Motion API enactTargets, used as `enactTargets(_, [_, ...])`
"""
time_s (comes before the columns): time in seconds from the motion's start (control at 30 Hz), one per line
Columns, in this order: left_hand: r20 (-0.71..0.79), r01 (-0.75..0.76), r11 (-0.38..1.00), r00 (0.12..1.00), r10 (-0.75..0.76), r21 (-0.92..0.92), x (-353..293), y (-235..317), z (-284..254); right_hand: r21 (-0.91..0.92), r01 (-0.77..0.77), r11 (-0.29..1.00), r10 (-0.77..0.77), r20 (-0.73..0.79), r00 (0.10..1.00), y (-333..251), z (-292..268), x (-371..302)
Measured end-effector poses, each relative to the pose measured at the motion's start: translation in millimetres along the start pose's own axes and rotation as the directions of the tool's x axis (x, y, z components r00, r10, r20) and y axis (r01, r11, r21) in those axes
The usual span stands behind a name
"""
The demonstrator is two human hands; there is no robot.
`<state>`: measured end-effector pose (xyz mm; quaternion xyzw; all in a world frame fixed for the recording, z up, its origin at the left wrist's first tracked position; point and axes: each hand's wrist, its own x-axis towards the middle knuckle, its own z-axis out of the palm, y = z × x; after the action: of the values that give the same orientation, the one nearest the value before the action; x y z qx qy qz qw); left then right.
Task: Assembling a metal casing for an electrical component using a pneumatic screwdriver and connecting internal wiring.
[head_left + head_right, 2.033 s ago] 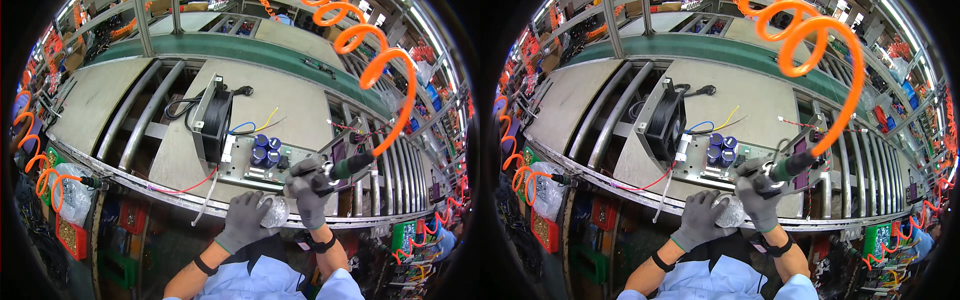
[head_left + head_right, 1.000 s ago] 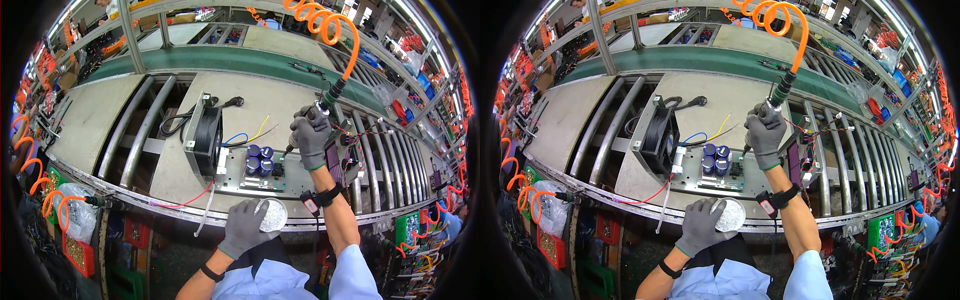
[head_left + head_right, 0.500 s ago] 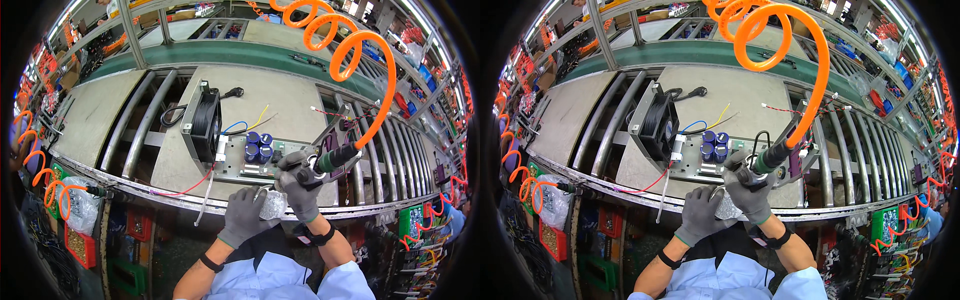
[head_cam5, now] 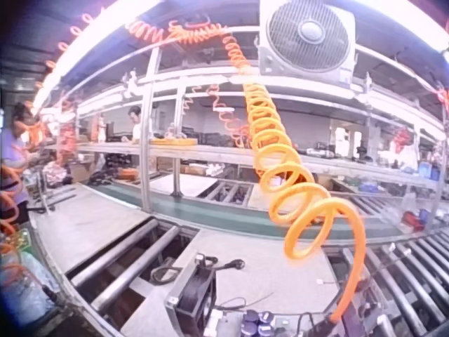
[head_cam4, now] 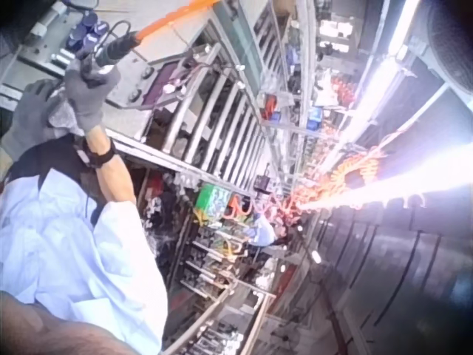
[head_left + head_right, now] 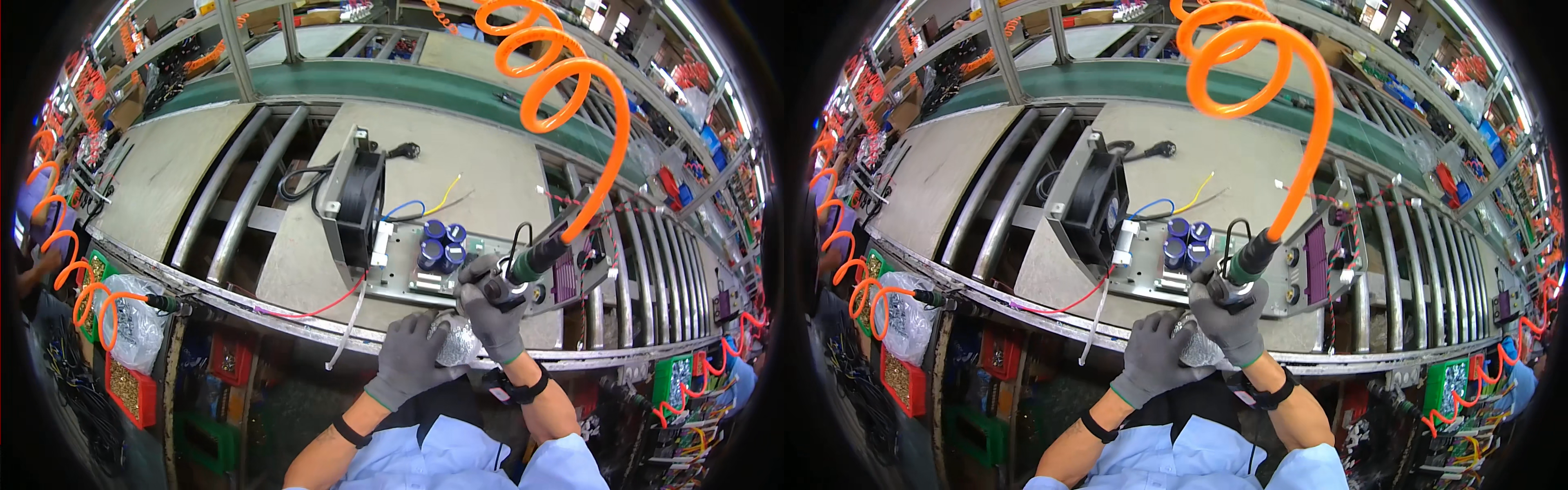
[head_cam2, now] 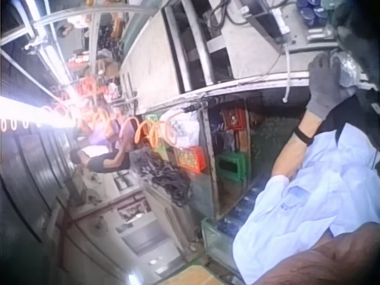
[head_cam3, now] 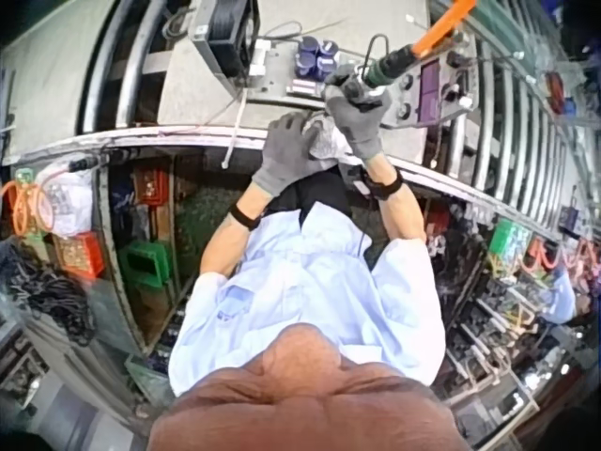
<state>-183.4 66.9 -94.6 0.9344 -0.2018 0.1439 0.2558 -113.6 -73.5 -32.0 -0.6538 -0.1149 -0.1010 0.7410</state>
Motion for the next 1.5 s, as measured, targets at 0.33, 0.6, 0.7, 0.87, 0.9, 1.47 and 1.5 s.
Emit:
enactTargets(0.33, [-0.051,-0.012,0.999,0.999,0.009,-0.050,-9,-3,1,0.334,0.074,0.940,-0.075,-0.010,0.997,-56,41,85])
enactTargets(0.6, [-0.045,0.002,0.999,0.999,-0.004,-0.044,-7,-5,3,0.111,0.223,0.968,-0.220,-0.037,0.975,4,68,159])
enactTargets(0.7, [-0.024,0.013,0.998,1.000,-0.014,-0.054,-8,-7,2,0.067,0.168,0.984,-0.169,0.004,0.986,18,71,157])
enactTargets(0.87, [-0.051,0.007,0.995,0.999,-0.012,-0.097,-7,-9,3,-0.013,0.159,0.987,-0.158,0.026,0.987,25,70,157])
enactTargets(0.9, [-0.038,0.011,0.995,0.999,-0.014,-0.094,-7,-9,3,-0.036,0.188,0.981,-0.186,0.052,0.981,26,69,158])
enactTargets(1.47, [-0.012,0.008,0.997,1.000,-0.009,-0.081,-8,-8,4,0.054,0.082,0.995,-0.086,0.068,0.994,18,70,150])
enactTargets(1.5, [-0.013,0.012,0.997,1.000,-0.013,-0.073,-7,-8,3,0.062,0.079,0.995,-0.082,0.063,0.995,19,72,151])
